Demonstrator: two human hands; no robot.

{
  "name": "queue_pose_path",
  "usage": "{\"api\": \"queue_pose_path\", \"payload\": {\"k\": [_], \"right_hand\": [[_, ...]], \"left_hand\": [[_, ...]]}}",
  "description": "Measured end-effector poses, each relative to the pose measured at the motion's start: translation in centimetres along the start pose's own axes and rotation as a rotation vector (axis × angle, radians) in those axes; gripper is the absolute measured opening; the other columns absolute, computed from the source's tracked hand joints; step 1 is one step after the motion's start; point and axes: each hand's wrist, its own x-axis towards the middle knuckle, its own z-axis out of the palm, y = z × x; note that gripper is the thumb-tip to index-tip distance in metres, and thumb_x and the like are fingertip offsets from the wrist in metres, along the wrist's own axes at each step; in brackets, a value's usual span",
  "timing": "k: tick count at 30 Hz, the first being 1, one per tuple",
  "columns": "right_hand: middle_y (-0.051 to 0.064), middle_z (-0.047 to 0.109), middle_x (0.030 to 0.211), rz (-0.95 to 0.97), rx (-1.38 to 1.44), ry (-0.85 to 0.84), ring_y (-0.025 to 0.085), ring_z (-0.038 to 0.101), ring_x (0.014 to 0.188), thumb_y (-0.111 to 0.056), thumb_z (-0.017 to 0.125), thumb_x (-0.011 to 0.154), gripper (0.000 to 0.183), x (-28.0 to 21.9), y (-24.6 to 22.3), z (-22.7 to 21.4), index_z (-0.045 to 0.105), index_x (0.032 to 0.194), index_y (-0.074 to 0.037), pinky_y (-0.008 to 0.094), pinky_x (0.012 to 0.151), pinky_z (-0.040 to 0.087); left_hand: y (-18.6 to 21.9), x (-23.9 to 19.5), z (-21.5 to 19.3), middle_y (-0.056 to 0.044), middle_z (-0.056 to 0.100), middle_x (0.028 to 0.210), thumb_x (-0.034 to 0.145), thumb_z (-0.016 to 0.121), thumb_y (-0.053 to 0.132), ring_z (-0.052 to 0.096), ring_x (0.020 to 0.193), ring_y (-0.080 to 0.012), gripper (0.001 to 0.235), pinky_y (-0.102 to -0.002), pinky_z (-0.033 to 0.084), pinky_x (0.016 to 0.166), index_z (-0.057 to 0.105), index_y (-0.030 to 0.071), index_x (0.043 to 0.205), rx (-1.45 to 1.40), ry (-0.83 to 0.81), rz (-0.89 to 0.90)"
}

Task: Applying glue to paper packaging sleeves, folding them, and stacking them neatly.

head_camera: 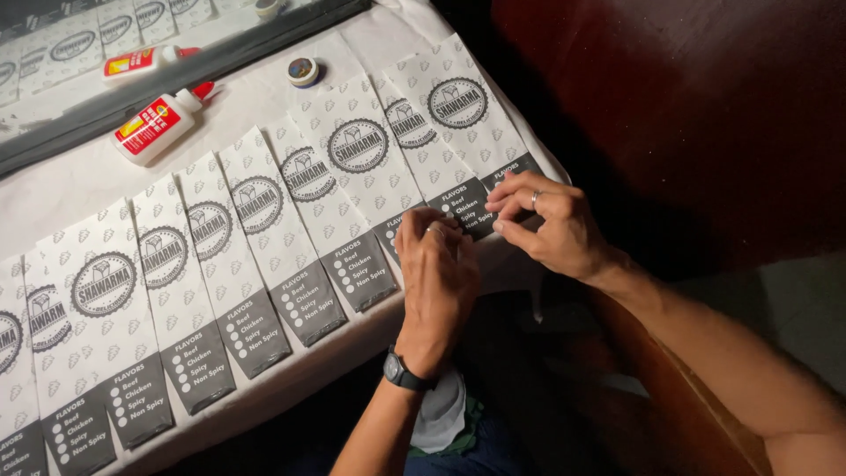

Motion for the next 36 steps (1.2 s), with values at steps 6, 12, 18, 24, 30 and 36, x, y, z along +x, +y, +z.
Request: {"api": "queue_pose_path", "payload": {"k": [6, 12, 18, 24, 30, 36], "right_hand": [[0.002, 0.072, 0.093, 0.017, -0.083, 0.048, 0.024, 0.073, 0.097, -0.004, 0.085, 0.077, 0.019, 0.2, 1.8, 1.3, 0.069, 0.085, -0.011, 0.042, 0.109, 0.051], [0.003, 0.071, 0.104, 0.02, -0.134, 0.042, 0.027, 0.072, 0.103, -0.006, 0.075, 0.093, 0.01, -0.2, -0.4, 1.1, 0.069, 0.1, -0.01, 0.045, 0.111, 0.05], [0.005, 0.071, 0.108, -0.028, -0.216, 0.039, 0.029, 0.072, 0.105, -0.009, 0.073, 0.096, 0.01, -0.5, -0.8, 1.5, 0.07, 0.105, -0.008, 0.045, 0.111, 0.05], [0.007, 0.07, 0.112, -0.415, -0.575, 0.029, 0.024, 0.071, 0.108, -0.001, 0.065, 0.099, 0.011, -1.0, -0.1, 1.5, 0.07, 0.109, -0.005, 0.041, 0.12, 0.045], [0.015, 0.07, 0.111, -0.438, -0.487, -0.002, 0.031, 0.071, 0.106, 0.007, 0.055, 0.102, 0.019, 0.0, -1.7, 2.1, 0.069, 0.113, 0.003, 0.048, 0.114, 0.049], [0.014, 0.071, 0.121, -0.249, -0.346, 0.025, 0.032, 0.07, 0.114, 0.013, 0.059, 0.092, 0.029, 0.1, -4.7, 2.2, 0.073, 0.113, -0.001, 0.045, 0.107, 0.054]], "left_hand": [[-0.1, 0.9, -0.5, -0.006, 0.056, 0.099, 0.073, 0.08, 0.006, 0.067, 0.102, -0.0358, 0.025, -0.05, 0.045, 0.108, 0.06, 0.009, 0.088, -0.046, -0.035, -0.087], [0.6, 1.0, -1.5, -0.014, 0.059, 0.101, 0.074, 0.073, 0.002, 0.068, 0.098, -0.0431, 0.021, -0.049, 0.053, 0.095, 0.062, 0.005, 0.091, -0.131, -0.042, -0.081], [1.6, 1.0, -0.9, -0.012, 0.056, 0.097, 0.08, 0.081, 0.02, 0.065, 0.099, -0.0373, 0.026, -0.047, 0.042, 0.109, 0.062, 0.005, 0.089, 0.049, 0.018, -0.004], [0.7, -0.2, -0.6, -0.011, 0.052, 0.093, 0.082, 0.074, 0.0, 0.059, 0.103, -0.0395, 0.021, -0.049, 0.042, 0.107, 0.056, 0.002, 0.094, 0.091, 0.0, 0.179], [1.7, -1.4, -1.7, -0.017, 0.056, 0.105, 0.083, 0.07, -0.007, 0.059, 0.117, -0.0373, 0.027, -0.049, 0.041, 0.115, 0.058, -0.006, 0.108, 0.137, 0.007, 0.296], [-1.1, -3.6, -5.9, -0.024, 0.061, 0.12, 0.091, 0.059, -0.001, 0.06, 0.123, -0.0424, 0.022, -0.053, 0.045, 0.113, 0.063, -0.002, 0.112, 0.047, 0.163, 0.431]]}}
